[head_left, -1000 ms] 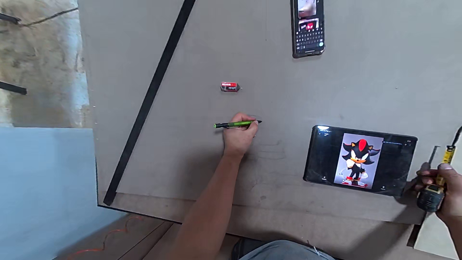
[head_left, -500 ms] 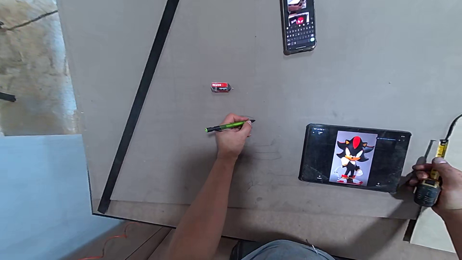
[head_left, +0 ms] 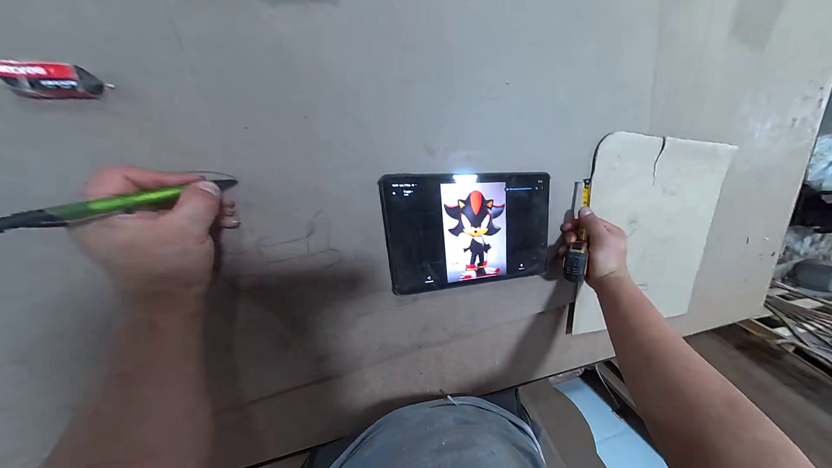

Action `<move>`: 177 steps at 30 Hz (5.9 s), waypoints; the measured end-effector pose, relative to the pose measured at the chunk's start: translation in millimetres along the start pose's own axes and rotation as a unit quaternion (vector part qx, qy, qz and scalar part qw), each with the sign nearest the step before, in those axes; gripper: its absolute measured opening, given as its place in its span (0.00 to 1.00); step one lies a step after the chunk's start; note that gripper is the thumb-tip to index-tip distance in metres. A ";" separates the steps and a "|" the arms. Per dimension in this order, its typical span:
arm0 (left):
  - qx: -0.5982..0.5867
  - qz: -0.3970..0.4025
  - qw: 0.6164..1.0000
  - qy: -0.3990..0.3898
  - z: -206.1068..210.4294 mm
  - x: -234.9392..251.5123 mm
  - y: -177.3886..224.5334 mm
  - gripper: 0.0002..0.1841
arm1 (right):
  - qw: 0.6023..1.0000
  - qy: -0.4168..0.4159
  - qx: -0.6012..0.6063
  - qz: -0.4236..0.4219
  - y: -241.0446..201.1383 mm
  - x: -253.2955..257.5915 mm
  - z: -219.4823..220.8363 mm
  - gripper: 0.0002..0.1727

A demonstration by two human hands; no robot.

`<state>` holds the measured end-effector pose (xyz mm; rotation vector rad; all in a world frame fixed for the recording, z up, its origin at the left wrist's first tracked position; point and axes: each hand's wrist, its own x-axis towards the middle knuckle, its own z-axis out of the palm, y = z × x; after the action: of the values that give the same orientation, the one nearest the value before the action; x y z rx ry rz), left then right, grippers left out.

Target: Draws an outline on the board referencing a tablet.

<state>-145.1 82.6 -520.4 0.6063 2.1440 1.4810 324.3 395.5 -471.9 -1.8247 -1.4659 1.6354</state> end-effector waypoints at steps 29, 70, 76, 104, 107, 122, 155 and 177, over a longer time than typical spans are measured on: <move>-0.021 -0.017 0.990 0.137 37.8 -17.5 45.7 0.05 | 1.000 -0.015 -0.026 0.003 -3.0 -4.1 3.3 0.24; -0.004 0.020 0.991 0.129 40.3 -17.2 39.1 0.05 | 1.000 -0.011 -0.001 -0.007 15.9 8.6 -5.6 0.27; -0.032 0.002 0.994 0.105 33.3 -15.4 39.6 0.04 | 1.000 -0.008 -0.006 -0.007 19.8 11.1 -7.3 0.28; -0.051 0.072 0.995 0.050 -31.1 -71.3 5.6 0.06 | 0.860 -0.270 0.057 -0.428 -54.2 -42.9 311.0 0.17; -0.035 0.072 0.996 0.024 -32.8 -69.0 4.6 0.06 | 0.860 -0.221 0.086 -0.451 -77.7 -28.2 345.1 0.17; 0.002 0.163 0.977 -0.138 -12.6 27.9 21.0 0.03 | 0.859 -0.216 0.069 -0.459 -84.2 -22.0 348.4 0.17; 0.026 0.120 0.992 -0.040 3.0 15.9 27.6 0.04 | 0.861 -0.223 0.077 -0.451 -84.6 -21.4 347.6 0.17; 0.046 0.145 0.987 -0.048 2.4 10.2 26.4 0.04 | 0.861 -0.221 0.066 -0.453 -85.7 -20.8 347.7 0.17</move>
<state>-149.3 98.9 -497.5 1.0402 2.1265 1.4680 -13.4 279.2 -505.2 -0.4769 -1.8975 1.5772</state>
